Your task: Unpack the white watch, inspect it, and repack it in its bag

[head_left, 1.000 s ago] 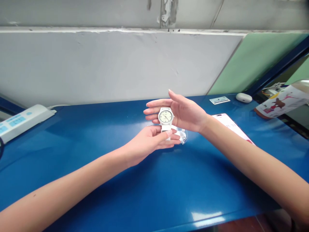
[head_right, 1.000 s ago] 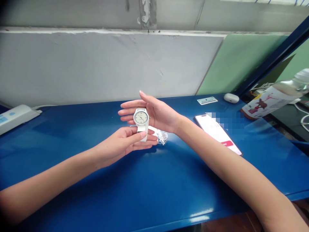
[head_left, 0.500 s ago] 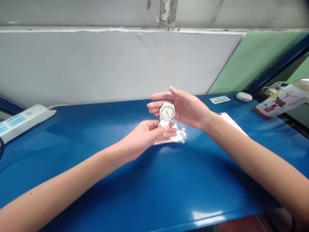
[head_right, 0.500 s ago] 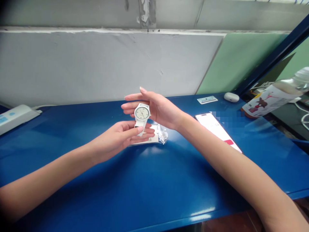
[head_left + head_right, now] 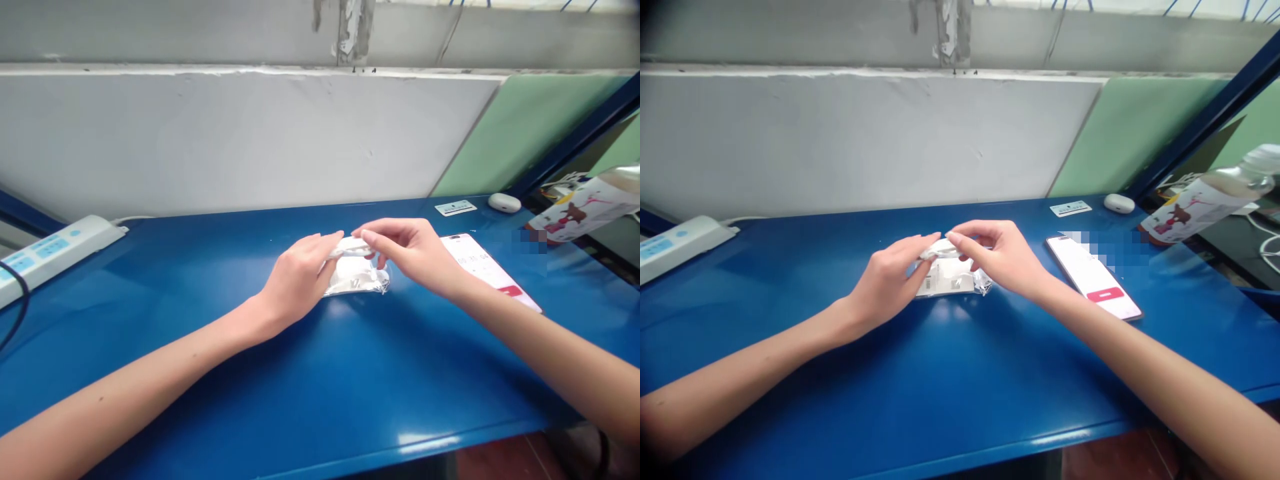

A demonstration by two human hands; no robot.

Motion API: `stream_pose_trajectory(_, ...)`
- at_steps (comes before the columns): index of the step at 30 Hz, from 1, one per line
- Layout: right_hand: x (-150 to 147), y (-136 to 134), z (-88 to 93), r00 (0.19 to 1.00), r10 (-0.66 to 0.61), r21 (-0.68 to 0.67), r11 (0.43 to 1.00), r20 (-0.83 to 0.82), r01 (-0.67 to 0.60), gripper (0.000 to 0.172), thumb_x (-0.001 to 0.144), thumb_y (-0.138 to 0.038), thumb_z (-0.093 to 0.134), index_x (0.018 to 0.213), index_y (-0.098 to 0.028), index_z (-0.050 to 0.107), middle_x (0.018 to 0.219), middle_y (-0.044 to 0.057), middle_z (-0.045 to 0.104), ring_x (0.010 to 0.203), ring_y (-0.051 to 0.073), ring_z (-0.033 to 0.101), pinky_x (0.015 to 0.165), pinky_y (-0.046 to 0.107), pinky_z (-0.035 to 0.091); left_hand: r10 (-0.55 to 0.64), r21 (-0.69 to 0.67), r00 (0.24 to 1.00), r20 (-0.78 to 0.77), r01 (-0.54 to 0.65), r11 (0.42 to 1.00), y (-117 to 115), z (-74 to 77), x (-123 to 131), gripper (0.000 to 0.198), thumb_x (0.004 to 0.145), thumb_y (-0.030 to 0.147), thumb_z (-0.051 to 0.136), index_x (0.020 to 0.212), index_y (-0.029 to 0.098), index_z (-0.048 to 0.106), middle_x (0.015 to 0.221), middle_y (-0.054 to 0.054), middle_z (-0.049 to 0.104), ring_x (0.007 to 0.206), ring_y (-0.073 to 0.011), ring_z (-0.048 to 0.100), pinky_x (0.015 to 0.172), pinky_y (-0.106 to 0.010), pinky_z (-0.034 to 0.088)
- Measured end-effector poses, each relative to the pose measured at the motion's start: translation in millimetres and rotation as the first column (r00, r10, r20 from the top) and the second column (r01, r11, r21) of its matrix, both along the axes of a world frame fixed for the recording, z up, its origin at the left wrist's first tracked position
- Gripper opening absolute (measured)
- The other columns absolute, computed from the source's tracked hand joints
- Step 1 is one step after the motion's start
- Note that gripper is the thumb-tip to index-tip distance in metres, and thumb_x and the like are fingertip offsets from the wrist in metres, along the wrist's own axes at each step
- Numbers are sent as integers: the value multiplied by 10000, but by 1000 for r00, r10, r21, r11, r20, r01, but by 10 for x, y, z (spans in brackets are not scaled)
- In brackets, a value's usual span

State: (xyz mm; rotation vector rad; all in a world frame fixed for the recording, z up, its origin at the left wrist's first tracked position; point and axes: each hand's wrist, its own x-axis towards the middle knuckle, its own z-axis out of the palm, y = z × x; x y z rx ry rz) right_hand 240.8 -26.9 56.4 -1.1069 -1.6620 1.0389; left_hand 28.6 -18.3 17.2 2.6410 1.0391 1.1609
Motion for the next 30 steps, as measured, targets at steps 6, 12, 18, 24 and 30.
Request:
stream_pose_trajectory(6,10,-150,-186,982,-151,-53,988,-115,145,218,768,-381,814,900,-207,807,950,82,799,843,237,736,699,342,598,-66,93,996,-54,71,993,-68,-102,46,310,974,96,491,1254,121,622,1222,-117,726,1127,-248,698,1019,-439,549)
stream_pose_trajectory(12,153,-147,-160,984,-166,-39,986,-70,163,163,767,-337,808,871,-212,802,1000,85,800,917,264,754,776,381,625,-110,-7,986,-126,110,994,-56,-113,46,420,981,209,559,1389,130,505,1366,-164,636,1298,-294,590,1078,-492,496)
stream_pose_trajectory(18,384,-85,-136,958,-282,181,946,54,268,88,805,-249,757,884,-226,789,968,53,800,922,232,746,818,358,619,-139,-213,937,-320,72,974,-6,-154,11,595,946,367,644,1427,68,459,1475,-211,528,1438,-359,418,1183,-555,346)
stream_pose_trajectory(24,501,24,-223,920,-296,221,945,257,242,83,798,-247,711,846,-221,773,943,56,799,900,252,742,765,369,608,-158,-247,927,-340,74,966,9,-120,2,520,971,392,607,1376,83,506,1401,-188,596,1319,-330,551,1150,-522,388)
stream_pose_trajectory(30,591,67,-231,877,-277,211,955,393,207,102,762,-201,672,809,-228,758,925,40,796,871,249,736,772,372,587,-138,-196,930,-342,74,978,-6,-138,7,443,1017,375,513,1339,71,528,1376,-219,594,1279,-345,563,1059,-508,463)
